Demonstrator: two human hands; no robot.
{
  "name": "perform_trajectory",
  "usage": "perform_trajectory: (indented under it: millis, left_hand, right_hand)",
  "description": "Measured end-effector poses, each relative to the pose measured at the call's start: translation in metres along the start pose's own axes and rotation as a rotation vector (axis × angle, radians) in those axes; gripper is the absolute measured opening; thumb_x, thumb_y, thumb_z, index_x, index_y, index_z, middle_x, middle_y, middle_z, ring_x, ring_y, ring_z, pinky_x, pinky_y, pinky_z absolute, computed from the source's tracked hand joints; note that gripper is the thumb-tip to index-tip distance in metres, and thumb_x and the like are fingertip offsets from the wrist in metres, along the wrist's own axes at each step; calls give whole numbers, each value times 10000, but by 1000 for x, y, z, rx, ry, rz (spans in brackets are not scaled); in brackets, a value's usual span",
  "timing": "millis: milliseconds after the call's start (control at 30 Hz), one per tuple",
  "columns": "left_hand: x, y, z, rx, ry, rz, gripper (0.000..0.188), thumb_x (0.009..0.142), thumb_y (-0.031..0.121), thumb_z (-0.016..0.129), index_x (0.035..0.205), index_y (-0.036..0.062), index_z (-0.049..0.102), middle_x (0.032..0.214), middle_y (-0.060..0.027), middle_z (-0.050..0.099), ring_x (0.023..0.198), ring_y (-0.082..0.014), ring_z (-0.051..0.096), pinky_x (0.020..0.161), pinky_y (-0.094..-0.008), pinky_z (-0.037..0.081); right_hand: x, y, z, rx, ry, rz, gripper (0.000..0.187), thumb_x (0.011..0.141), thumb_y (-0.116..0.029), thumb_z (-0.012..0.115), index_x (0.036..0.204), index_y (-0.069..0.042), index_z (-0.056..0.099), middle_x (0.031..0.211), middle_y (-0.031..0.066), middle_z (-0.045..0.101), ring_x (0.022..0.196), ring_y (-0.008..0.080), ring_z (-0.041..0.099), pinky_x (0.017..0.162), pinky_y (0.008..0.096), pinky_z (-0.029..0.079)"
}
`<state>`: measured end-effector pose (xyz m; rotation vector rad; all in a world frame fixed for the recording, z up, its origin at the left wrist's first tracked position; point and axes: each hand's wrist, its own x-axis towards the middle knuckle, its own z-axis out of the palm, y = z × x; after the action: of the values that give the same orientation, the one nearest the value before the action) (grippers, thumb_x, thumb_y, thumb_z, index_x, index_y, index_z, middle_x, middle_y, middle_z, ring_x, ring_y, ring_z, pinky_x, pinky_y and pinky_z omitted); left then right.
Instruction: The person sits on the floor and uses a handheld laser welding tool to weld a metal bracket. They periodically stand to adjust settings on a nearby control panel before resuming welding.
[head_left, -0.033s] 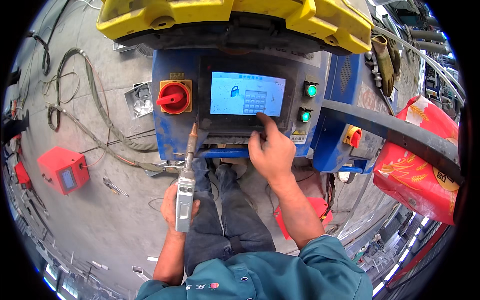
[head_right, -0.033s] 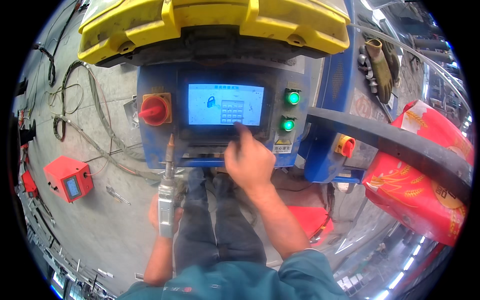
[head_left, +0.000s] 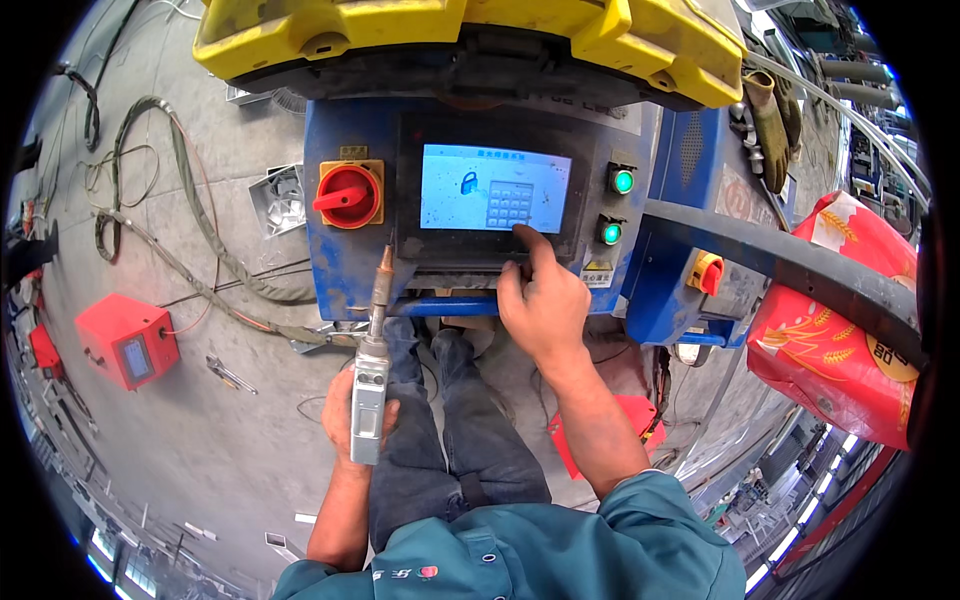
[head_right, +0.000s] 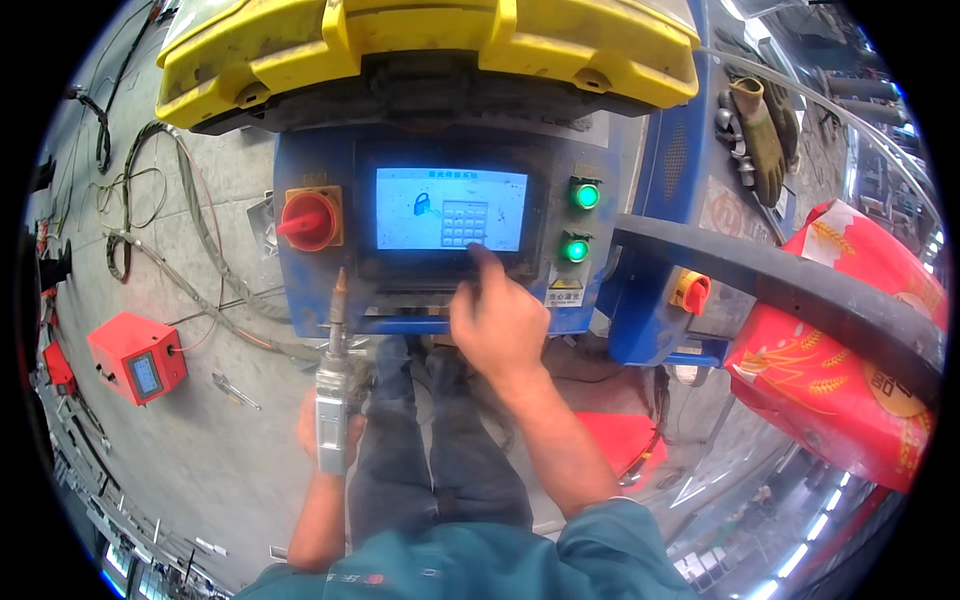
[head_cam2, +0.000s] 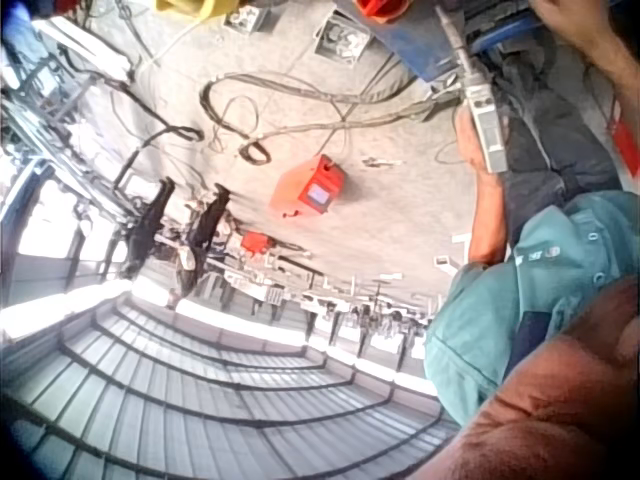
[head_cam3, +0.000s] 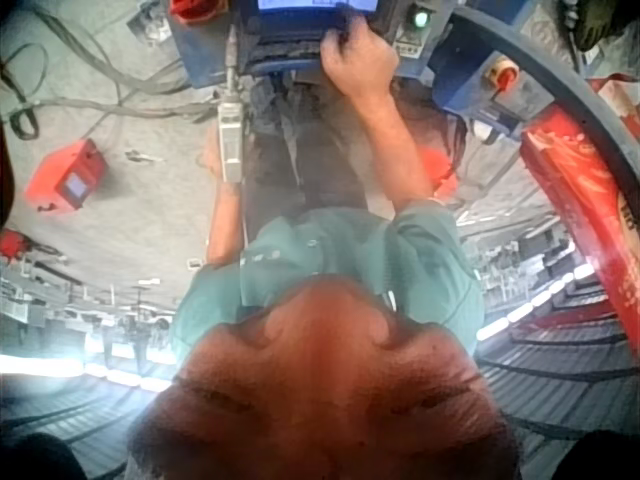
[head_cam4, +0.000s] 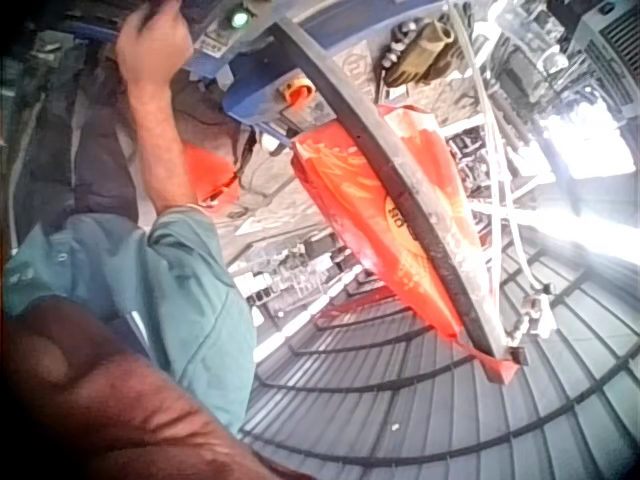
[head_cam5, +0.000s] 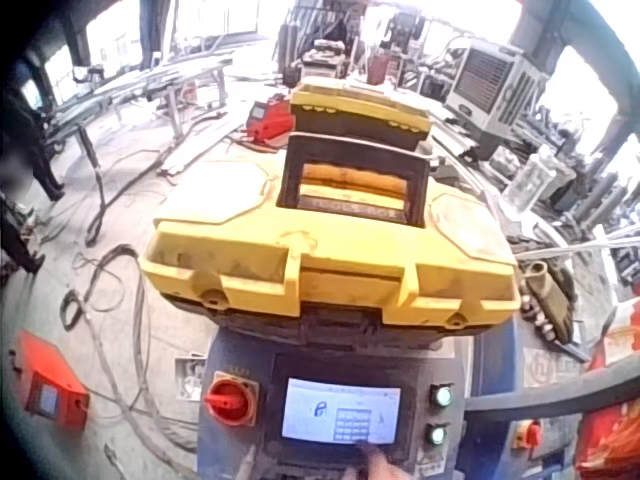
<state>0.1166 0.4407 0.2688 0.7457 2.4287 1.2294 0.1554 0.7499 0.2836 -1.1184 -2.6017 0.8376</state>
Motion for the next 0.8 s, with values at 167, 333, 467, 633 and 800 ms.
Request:
perform_trajectory:
  millis: [167,333,467,633,800]
  left_hand:
    - [1,0,0,1,9,-7,675,866,350,849,1310,-65,557,1148,-263,681,992,-421,697,863,-451,567]
    - [1,0,-1,-21,-2,-22,669,867,338,848,1310,-70,557,1149,-267,682,994,-422,696,866,-454,565]
    - [4,1,-1,12,-6,11,664,868,334,847,1310,-69,558,1148,-268,681,985,-422,694,862,-453,563]
    - [0,4,-3,-15,14,-31,647,859,343,857,1278,-67,582,1111,-230,691,959,-382,694,838,-427,558]
    - [-1,36,-24,-146,62,-228,606,854,360,872,1222,-56,629,1076,-149,687,978,-259,682,808,-356,546]
  right_hand:
    - [-3,-4,-6,64,70,-38,418,809,-93,704,1224,-58,669,696,103,684,620,320,685,578,420,537]
    - [-13,9,0,133,115,-123,365,797,-67,730,1158,-31,690,680,76,645,589,259,644,560,369,514]
    - [-23,10,10,216,41,-315,300,793,-38,751,1088,-18,703,656,52,613,541,208,602,527,341,490]
    - [-61,-12,26,340,-146,-383,358,814,-105,758,1156,-37,678,845,92,711,703,260,697,629,361,566]
    - [-127,-40,59,557,-812,-252,821,773,-268,805,1482,-31,467,1414,227,550,1296,392,558,1050,473,502]
